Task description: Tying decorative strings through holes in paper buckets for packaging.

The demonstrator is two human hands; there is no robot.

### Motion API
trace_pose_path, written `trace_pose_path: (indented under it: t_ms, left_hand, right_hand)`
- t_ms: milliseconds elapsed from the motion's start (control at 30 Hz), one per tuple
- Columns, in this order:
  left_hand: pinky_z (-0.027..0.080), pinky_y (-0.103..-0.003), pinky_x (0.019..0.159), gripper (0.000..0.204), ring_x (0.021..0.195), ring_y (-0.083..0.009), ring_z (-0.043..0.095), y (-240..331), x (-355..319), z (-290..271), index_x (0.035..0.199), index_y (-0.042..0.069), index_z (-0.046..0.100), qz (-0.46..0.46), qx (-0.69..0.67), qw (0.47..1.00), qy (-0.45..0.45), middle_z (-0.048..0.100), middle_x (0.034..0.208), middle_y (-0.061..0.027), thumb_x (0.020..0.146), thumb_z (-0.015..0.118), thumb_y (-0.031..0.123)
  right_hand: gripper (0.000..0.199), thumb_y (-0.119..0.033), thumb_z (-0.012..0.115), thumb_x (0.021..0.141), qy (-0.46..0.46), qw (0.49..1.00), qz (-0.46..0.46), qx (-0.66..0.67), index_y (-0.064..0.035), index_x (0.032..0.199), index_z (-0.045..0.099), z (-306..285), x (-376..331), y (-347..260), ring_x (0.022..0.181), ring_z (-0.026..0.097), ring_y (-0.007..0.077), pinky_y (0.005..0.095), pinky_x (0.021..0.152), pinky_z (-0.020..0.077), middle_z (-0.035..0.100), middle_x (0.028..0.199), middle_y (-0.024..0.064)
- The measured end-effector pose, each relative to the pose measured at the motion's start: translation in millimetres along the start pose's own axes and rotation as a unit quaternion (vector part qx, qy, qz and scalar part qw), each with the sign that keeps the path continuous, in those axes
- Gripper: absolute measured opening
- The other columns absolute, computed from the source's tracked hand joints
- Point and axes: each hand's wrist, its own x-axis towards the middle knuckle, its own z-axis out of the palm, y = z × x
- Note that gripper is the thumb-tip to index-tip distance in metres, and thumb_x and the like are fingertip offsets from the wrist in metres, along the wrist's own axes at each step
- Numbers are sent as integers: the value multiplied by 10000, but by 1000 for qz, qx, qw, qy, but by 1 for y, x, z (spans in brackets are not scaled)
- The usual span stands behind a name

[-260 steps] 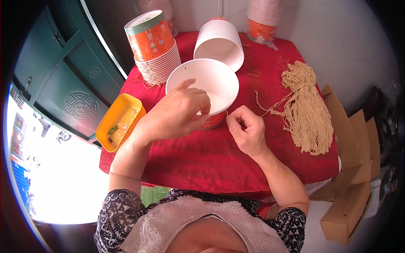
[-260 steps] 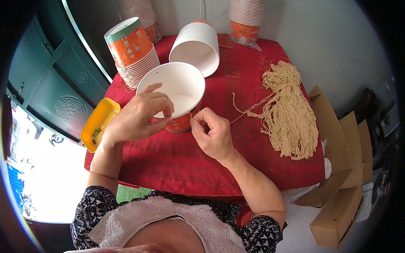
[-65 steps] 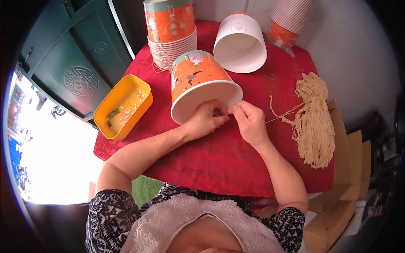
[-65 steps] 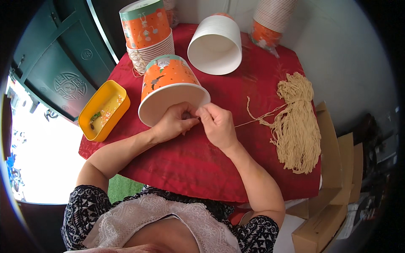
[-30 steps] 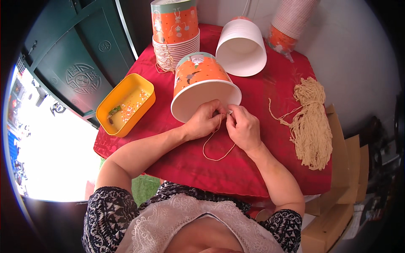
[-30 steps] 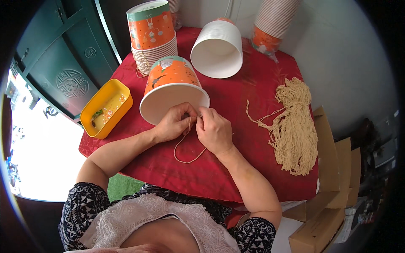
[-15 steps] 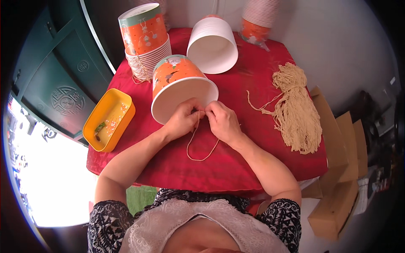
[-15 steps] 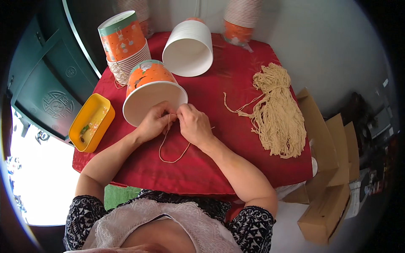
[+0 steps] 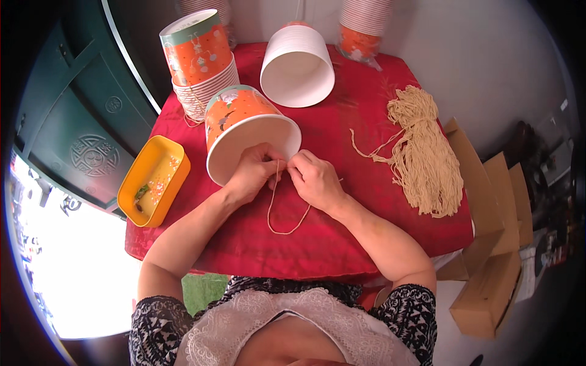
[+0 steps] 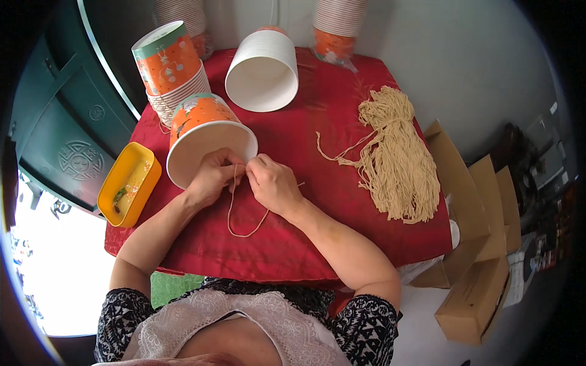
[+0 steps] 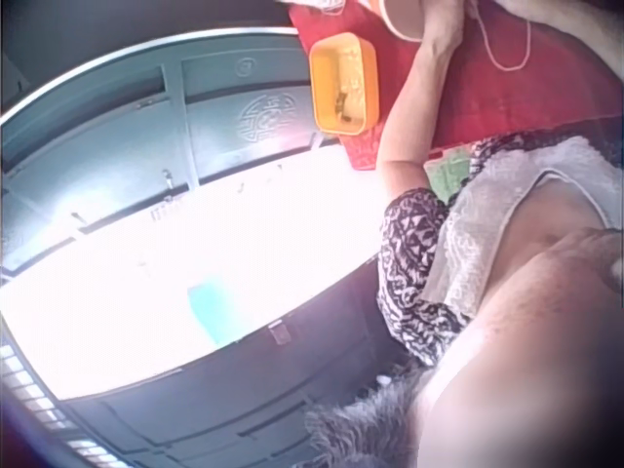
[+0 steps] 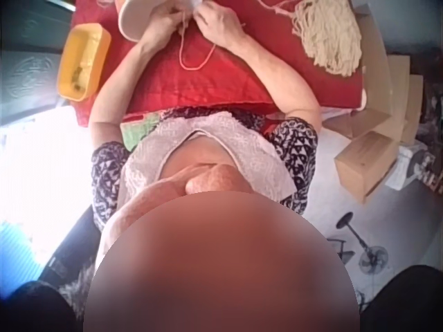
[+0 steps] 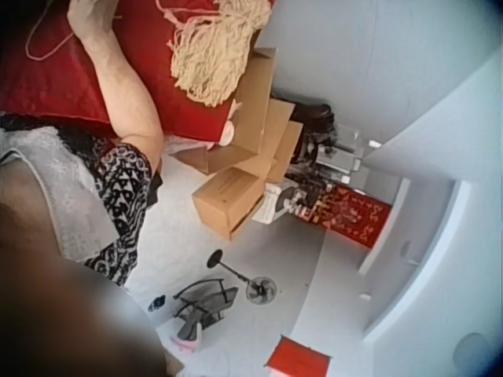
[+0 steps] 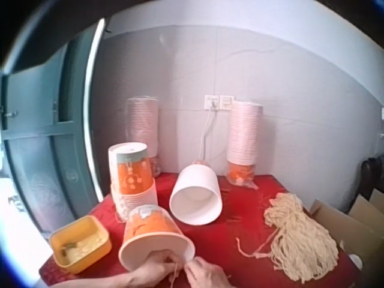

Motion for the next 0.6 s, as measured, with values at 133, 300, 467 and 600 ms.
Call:
trace_pose_path:
  t_ms: [133,300,467,600]
  left_hand:
    - [431,-252,448,31,529,-142,542,0,1,0,872,-32,575,0,4,1000,12,588,709,-97,863,593,-9]
    - [414,-241,449,44,525,-126,518,-1,0,5,862,-15,558,20,46,998,29,567,694,-70,870,599,-2]
    - [452,-267,499,65,574,-146,552,0,-5,5,872,1,578,11,107,994,25,596,744,-73,822,609,-27]
    - [489,-369,672,133,725,-247,609,-15,-5,7,895,9,567,222,314,922,51,614,824,-116,782,626,-29]
  right_hand:
    - [82,-48,619,871,-10,999,-20,-41,-26,817,560,-2,-1,-4,673,637,327,416,535,515,584,747,128]
    - [94,-71,664,853,14,997,17,-80,-20,876,588,-8,3,-17,667,623,349,433,565,506,588,821,143]
    - [75,-57,649,861,59,998,2,-37,-28,924,620,1,7,-2,734,624,352,431,615,512,574,861,146]
    - [31,-15,591,859,65,998,-13,17,-26,875,615,7,8,6,789,603,352,442,672,513,577,823,148]
